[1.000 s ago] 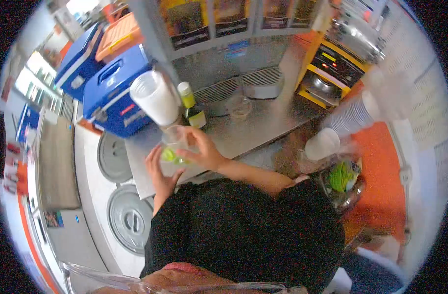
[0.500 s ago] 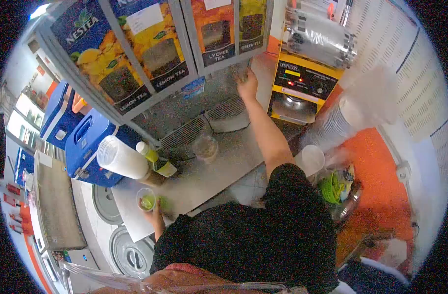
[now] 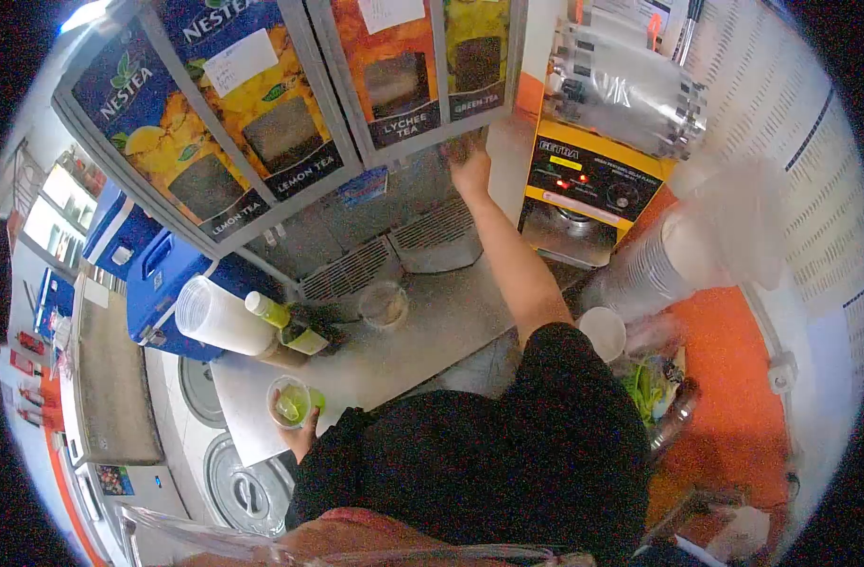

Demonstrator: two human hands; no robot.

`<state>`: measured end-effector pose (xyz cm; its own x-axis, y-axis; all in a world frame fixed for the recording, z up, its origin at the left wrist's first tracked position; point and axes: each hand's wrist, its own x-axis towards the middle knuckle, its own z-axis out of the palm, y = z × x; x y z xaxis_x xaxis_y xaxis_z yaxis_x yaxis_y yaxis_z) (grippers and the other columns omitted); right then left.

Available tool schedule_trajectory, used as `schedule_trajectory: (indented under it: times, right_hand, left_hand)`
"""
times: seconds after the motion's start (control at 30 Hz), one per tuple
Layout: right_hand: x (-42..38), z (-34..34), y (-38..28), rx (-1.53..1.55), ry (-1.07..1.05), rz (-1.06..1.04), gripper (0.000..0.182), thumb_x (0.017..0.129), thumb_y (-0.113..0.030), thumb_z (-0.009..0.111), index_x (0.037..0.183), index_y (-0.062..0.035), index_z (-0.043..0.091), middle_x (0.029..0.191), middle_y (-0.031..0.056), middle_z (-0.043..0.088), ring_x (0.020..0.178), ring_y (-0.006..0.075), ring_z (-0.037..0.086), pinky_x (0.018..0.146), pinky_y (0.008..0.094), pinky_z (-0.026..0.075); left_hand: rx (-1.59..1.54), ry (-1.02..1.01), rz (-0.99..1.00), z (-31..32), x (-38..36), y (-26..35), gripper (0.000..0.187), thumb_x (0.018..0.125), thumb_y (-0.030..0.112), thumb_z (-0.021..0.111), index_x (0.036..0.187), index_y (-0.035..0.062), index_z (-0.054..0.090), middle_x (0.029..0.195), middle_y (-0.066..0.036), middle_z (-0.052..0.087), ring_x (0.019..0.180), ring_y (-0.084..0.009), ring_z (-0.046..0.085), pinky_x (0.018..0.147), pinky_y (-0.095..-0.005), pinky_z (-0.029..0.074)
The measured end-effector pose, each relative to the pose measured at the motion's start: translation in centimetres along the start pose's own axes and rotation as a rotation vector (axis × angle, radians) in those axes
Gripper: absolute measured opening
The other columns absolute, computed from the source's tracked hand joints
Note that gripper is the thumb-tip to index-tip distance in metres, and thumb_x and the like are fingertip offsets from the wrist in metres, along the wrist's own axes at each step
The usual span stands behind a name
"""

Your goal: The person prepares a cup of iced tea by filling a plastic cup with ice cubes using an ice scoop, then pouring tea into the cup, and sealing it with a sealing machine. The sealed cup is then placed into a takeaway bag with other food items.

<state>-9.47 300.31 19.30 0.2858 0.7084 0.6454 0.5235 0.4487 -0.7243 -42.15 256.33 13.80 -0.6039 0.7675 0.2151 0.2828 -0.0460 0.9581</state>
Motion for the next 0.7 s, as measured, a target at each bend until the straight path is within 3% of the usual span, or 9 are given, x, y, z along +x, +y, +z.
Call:
schedule_trajectory:
  times: [0.1,0.23,0.3,0.43,0.53,0.6,0.63,0.7]
  right_hand:
    - [0.3,0.1,0.7,0.125,-0.072,0.037,0.033,0.074,-0.003,0.066,0.102,0.0037,0.051,0.097,0.0127,0.061,0.085,0.0172,0.060,0.067,0.0280,0.048]
    - [0.4,0.5,1.5,0.077,-0.033,-0.008,0.028,0.073,-0.004,0.067,0.096,0.0042,0.052,0.090,0.0105,0.062,0.079,0.0155,0.061,0.064,0.0255,0.046]
    - [0.2,-0.4,-0.6,0.007,-0.077,0.122,0.027,0.071,-0.004,0.069,0.093,0.0038,0.054,0.084,0.0096,0.063,0.076,0.0154,0.061,0.064,0.0252,0.046]
    - [0.2,-0.6,-0.5,0.026,-0.072,0.104,0.026,0.070,-0.007,0.071,0.090,0.0028,0.056,0.081,0.0101,0.062,0.076,0.0176,0.061,0.063,0.0273,0.046]
    - [0.3,-1.2,-1.6,-0.114,-0.087,0.126,0.028,0.071,-0.009,0.070,0.092,0.0028,0.056,0.081,0.0105,0.063,0.077,0.0202,0.062,0.065,0.0301,0.047]
    - [0.4,0.4,1.3,0.023,0.012,0.029,0.036,0.066,-0.020,0.072,0.093,0.0005,0.059,0.085,0.0188,0.062,0.082,0.0337,0.060,0.071,0.0397,0.047]
    - [0.3,-0.2,0.1,0.023,0.012,0.030,0.036,0.066,-0.020,0.072,0.093,0.0005,0.059,0.085,0.0188,0.062,0.082,0.0337,0.060,0.071,0.0397,0.047]
    - [0.0,-2.2,-3.2,-0.078,-0.071,0.044,0.037,0.072,-0.017,0.071,0.100,0.0013,0.055,0.078,0.0134,0.061,0.075,0.0226,0.063,0.065,0.0313,0.046]
  left_hand:
    - [0.016,-0.078,0.029,0.4,0.4,1.0,0.081,0.059,0.003,0.077,0.127,-0.0012,0.033,0.125,-0.014,0.042,0.118,-0.0232,0.038,0.101,-0.0337,0.027]
    - [-0.015,-0.093,0.075,1.3,0.7,1.5,0.082,0.059,0.004,0.078,0.127,-0.0010,0.033,0.125,-0.014,0.042,0.117,-0.0224,0.039,0.100,-0.0334,0.029]
    - [-0.050,-0.101,-0.058,2.1,0.7,4.0,0.081,0.059,0.004,0.078,0.127,-0.0009,0.035,0.124,-0.013,0.043,0.114,-0.0212,0.041,0.098,-0.0328,0.031]
    - [-0.011,-0.123,0.001,1.9,0.9,3.0,0.079,0.059,0.003,0.078,0.126,-0.0006,0.036,0.122,-0.012,0.045,0.112,-0.0204,0.043,0.096,-0.0323,0.033]
    - [0.025,-0.121,-0.017,1.4,0.9,3.5,0.080,0.057,0.004,0.079,0.125,-0.0005,0.037,0.121,-0.012,0.046,0.112,-0.0205,0.044,0.096,-0.0325,0.033]
    - [-0.066,-0.149,0.007,0.6,0.8,3.1,0.081,0.056,0.005,0.080,0.125,-0.0006,0.037,0.121,-0.012,0.046,0.112,-0.0204,0.044,0.096,-0.0330,0.033]
    - [-0.065,-0.151,0.007,0.2,0.8,3.2,0.081,0.056,0.005,0.080,0.125,-0.0006,0.037,0.121,-0.012,0.046,0.112,-0.0204,0.044,0.096,-0.0330,0.033]
    - [0.008,-0.158,0.045,-0.7,0.8,3.7,0.082,0.055,0.005,0.080,0.124,-0.0010,0.038,0.120,-0.013,0.047,0.111,-0.0205,0.045,0.096,-0.0333,0.034]
